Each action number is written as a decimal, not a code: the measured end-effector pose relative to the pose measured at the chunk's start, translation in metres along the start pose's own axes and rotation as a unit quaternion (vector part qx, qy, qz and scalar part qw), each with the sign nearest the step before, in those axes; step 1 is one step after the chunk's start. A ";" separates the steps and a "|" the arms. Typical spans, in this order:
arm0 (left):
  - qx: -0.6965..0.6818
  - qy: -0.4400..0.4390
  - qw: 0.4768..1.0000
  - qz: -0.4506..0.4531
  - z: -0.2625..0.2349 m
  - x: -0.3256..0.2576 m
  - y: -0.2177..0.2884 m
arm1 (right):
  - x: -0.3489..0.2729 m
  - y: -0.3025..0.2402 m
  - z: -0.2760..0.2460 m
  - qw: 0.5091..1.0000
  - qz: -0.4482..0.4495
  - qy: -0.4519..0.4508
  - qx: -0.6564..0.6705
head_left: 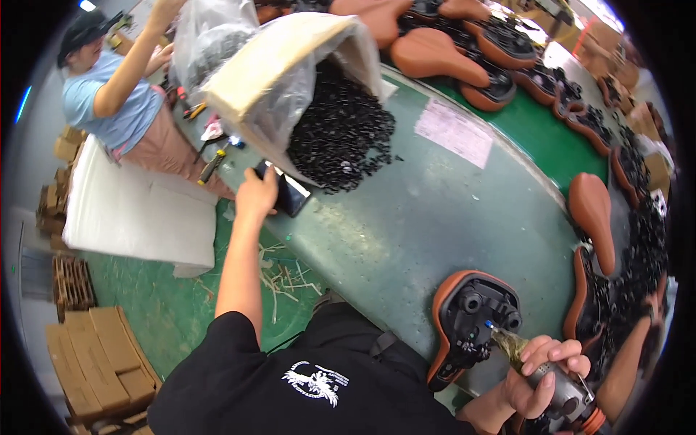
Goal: Assembling bicycle seats by attaching metal mounting brackets to the underside of saddles using a pneumatic screwdriver.
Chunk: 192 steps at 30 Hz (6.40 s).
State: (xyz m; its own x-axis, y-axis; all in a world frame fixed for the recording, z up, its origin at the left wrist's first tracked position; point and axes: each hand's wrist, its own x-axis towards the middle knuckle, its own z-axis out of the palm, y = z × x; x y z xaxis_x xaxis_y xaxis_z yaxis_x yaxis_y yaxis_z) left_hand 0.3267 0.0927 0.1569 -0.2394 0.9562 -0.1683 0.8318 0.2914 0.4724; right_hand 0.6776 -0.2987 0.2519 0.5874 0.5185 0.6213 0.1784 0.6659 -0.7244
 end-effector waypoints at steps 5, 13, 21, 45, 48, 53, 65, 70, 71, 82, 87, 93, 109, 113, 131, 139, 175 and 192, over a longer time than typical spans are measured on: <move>0.096 0.132 0.943 0.288 0.012 -0.052 -0.005 | -0.006 -0.022 -0.009 0.997 -0.043 0.018 -0.062; 0.043 0.087 0.790 0.606 0.116 -0.046 0.146 | 0.005 -0.028 0.015 0.997 -0.027 0.063 -0.024; -0.004 -0.016 0.754 0.657 0.133 -0.039 0.153 | -0.010 -0.040 0.004 0.999 -0.048 -0.016 -0.005; -0.344 -0.837 0.395 0.159 0.098 -0.270 0.147 | -0.005 -0.048 0.007 0.996 -0.046 -0.056 0.046; -0.314 -0.851 0.390 0.158 0.095 -0.280 0.154 | -0.017 -0.059 0.012 0.997 -0.073 0.015 0.025; -0.353 -0.840 0.373 0.178 0.101 -0.289 0.157 | -0.023 -0.067 0.003 0.996 -0.073 0.041 0.020; -0.332 -0.846 0.391 0.147 0.108 -0.287 0.160 | -0.024 -0.060 0.003 0.995 -0.097 0.029 -0.015; -0.364 -0.853 0.346 0.140 0.104 -0.291 0.163 | -0.025 -0.066 0.008 0.992 -0.103 0.069 0.006; -0.332 -0.887 0.315 0.063 0.105 -0.290 0.161 | -0.024 -0.067 0.006 0.992 -0.112 0.062 0.022; -0.098 -0.510 0.311 0.796 0.168 -0.259 0.279 | -0.009 -0.053 -0.007 0.973 -0.075 0.057 -0.208; -0.182 -0.701 0.244 0.645 0.214 -0.266 0.260 | -0.002 -0.030 -0.012 0.971 -0.042 0.023 -0.235; -0.227 -0.691 0.291 0.621 0.213 -0.265 0.235 | 0.006 -0.019 -0.011 0.948 0.030 -0.079 -0.308; -0.260 -0.570 0.421 0.655 0.171 -0.247 0.211 | -0.008 -0.032 -0.002 0.985 -0.024 0.034 -0.166; -0.258 -0.286 0.672 0.633 0.108 -0.150 0.278 | -0.013 -0.067 -0.012 0.982 -0.064 0.103 -0.147; 0.104 -0.045 0.812 0.573 0.108 -0.032 0.117 | 0.037 0.124 -0.035 0.922 0.328 0.203 -0.033; 0.034 0.043 0.772 0.633 0.118 -0.048 0.117 | -0.008 0.095 -0.020 0.905 0.391 0.164 -0.035; -0.467 -0.732 0.427 0.252 0.089 -0.251 0.094 | -0.004 -0.028 0.037 0.998 0.004 -0.009 0.060; -0.282 -0.192 0.655 0.675 0.145 -0.240 0.130 | 0.001 -0.022 0.014 0.999 -0.043 -0.020 0.007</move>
State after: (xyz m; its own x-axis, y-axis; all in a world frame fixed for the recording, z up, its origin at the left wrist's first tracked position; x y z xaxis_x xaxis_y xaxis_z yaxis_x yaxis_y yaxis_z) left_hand 0.5648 -0.1029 0.1332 0.7564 0.3073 0.5774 -0.1865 -0.7448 0.6407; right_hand 0.6632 -0.3050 0.2722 0.5390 0.4795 0.6925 0.2156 0.7162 -0.6637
